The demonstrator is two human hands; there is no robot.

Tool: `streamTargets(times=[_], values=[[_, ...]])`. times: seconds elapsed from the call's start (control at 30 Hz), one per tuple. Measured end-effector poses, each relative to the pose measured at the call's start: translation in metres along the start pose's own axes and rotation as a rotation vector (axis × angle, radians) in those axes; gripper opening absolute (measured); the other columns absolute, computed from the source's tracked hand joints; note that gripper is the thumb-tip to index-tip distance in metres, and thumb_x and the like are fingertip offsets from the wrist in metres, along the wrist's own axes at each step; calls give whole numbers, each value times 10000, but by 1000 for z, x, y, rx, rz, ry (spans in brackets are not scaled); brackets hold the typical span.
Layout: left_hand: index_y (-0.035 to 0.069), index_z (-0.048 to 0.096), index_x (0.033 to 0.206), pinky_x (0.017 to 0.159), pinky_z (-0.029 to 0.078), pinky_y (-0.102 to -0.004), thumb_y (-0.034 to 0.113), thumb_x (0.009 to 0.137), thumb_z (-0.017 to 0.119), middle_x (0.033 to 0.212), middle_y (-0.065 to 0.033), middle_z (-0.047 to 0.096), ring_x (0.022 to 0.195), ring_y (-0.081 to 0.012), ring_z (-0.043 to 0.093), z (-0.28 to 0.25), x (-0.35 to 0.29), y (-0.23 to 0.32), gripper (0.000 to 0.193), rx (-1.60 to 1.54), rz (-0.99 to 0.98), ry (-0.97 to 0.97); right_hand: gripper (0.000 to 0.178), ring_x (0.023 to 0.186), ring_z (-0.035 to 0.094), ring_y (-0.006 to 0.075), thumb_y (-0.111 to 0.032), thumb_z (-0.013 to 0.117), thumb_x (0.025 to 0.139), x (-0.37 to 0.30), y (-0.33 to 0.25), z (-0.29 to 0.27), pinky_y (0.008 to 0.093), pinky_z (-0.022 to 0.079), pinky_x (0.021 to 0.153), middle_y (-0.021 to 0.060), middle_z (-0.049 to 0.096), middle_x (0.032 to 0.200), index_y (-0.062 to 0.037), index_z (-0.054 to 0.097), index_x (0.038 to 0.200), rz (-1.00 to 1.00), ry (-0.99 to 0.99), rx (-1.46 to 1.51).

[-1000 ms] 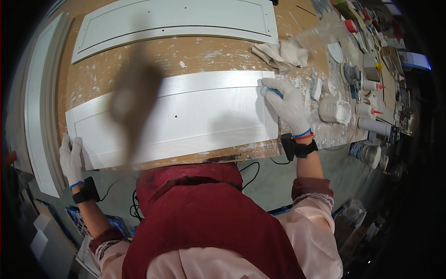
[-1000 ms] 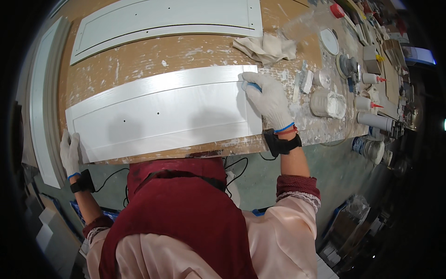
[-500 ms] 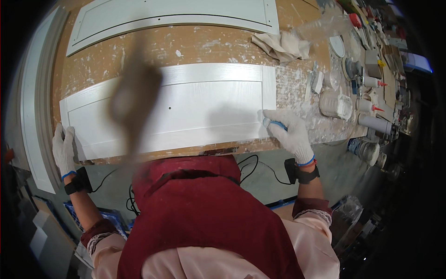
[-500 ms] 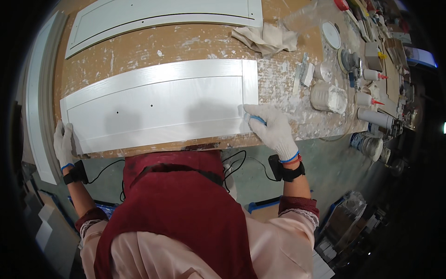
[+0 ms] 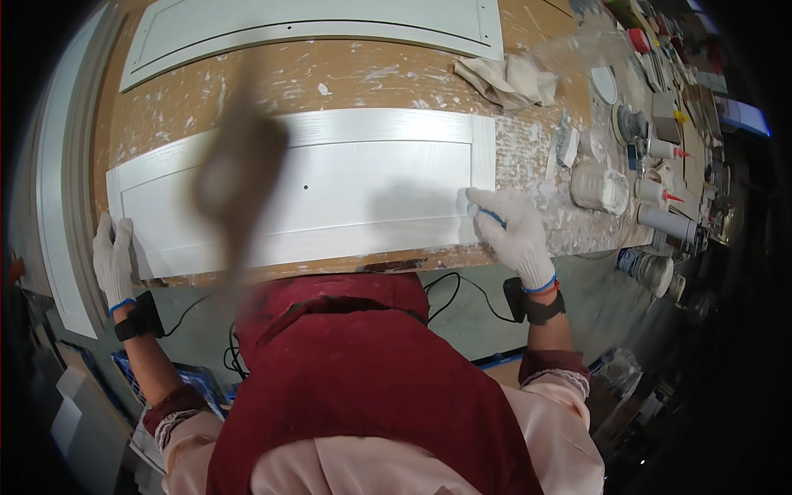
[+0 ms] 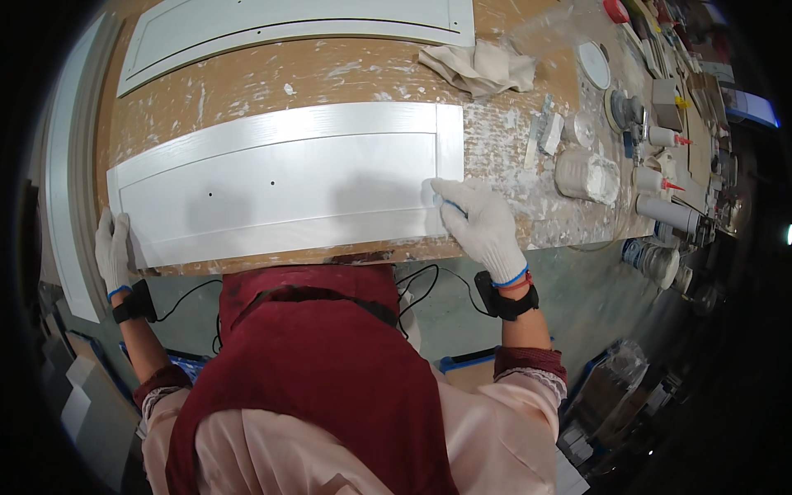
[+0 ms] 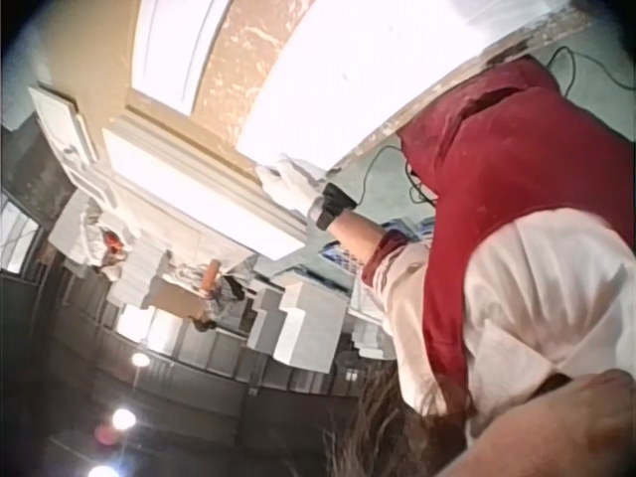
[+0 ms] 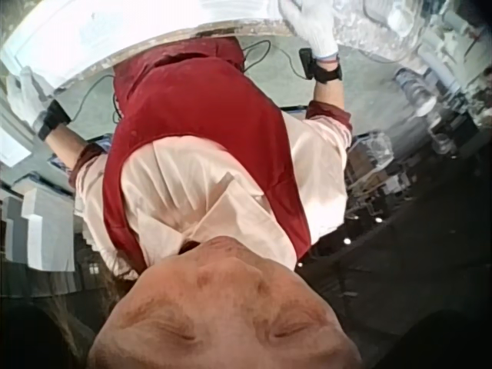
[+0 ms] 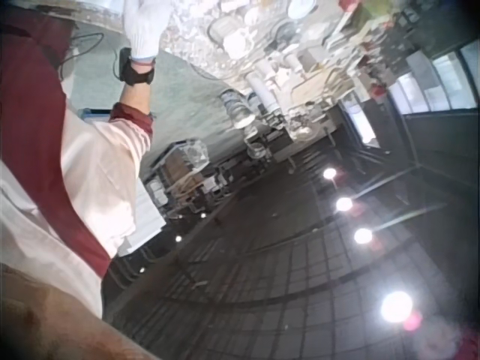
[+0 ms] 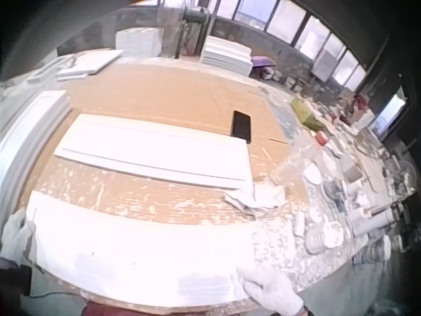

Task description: The person sands the surface of white wooden panels using a sanding block. They wipe the panels with a cloth to remove dust and then continue sanding. The person handles multiple panels, flipping them over to work on different sides.

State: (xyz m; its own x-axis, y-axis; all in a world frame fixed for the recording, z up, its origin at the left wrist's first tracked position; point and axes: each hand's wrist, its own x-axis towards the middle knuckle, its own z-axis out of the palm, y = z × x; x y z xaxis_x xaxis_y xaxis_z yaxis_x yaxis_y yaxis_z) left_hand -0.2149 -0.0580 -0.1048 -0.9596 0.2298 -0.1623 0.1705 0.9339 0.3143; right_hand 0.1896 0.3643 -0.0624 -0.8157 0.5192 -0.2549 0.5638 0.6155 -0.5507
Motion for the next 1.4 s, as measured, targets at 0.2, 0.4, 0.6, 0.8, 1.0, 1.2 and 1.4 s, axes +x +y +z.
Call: streamTargets(times=[0.2, 0.4, 0.6, 0.8, 1.0, 1.2, 1.4], values=[[11, 459, 1367, 975, 411, -370, 407, 882, 574, 1276, -217, 563, 1167, -319, 553, 7, 7, -22, 637, -4, 10, 43, 320, 803, 609, 307, -111, 552, 816, 3, 1, 5, 380, 484, 717, 132, 640, 835, -107, 662, 1116, 21, 8, 18], [8, 453, 1372, 990, 402, -371, 399, 880, 569, 1290, -220, 555, 1187, -323, 542, 2, 3, -9, 638, 31, -28, 17, 301, 877, 631, 309, -114, 582, 811, -1, 2, -2, 365, 501, 790, 141, 667, 937, -99, 675, 1096, 30, -62, -23], [37, 460, 1376, 992, 399, -376, 399, 881, 564, 1290, -219, 555, 1188, -326, 541, 5, 3, -11, 622, -2, -23, 12, 301, 942, 653, 267, -129, 639, 805, 23, 14, -11, 338, 503, 831, 156, 676, 1021, -59, 681, 1094, 109, 204, 225], [40, 467, 1371, 1003, 391, -384, 416, 879, 563, 1296, -220, 547, 1199, -333, 527, 3, 3, -10, 627, 65, -18, 30, 322, 965, 657, 255, -151, 642, 814, 55, 6, -14, 320, 496, 852, 176, 676, 1041, -22, 663, 1109, 84, 200, 161], [43, 467, 1373, 1015, 382, -386, 413, 877, 571, 1318, -222, 527, 1223, -330, 507, 3, 1, -9, 628, 38, -51, 23, 333, 944, 648, 217, -186, 637, 832, 83, 8, -16, 298, 490, 848, 141, 682, 1039, -13, 657, 1116, 53, 223, 143], [35, 465, 1373, 1027, 376, -380, 411, 874, 581, 1338, -219, 512, 1240, -322, 497, 5, 4, -20, 635, 0, -30, 25, 324, 924, 641, 330, -244, 604, 826, 99, -2, -12, 375, 496, 818, 175, 669, 987, -80, 665, 1099, -1, 275, -48], [21, 467, 1368, 1026, 375, -371, 406, 878, 580, 1320, -208, 531, 1226, -315, 508, 3, 2, -9, 634, 11, -14, 13, 302, 882, 626, 361, -227, 591, 831, 94, -3, -10, 406, 491, 774, 191, 654, 930, -94, 661, 1093, -27, 283, -139]])
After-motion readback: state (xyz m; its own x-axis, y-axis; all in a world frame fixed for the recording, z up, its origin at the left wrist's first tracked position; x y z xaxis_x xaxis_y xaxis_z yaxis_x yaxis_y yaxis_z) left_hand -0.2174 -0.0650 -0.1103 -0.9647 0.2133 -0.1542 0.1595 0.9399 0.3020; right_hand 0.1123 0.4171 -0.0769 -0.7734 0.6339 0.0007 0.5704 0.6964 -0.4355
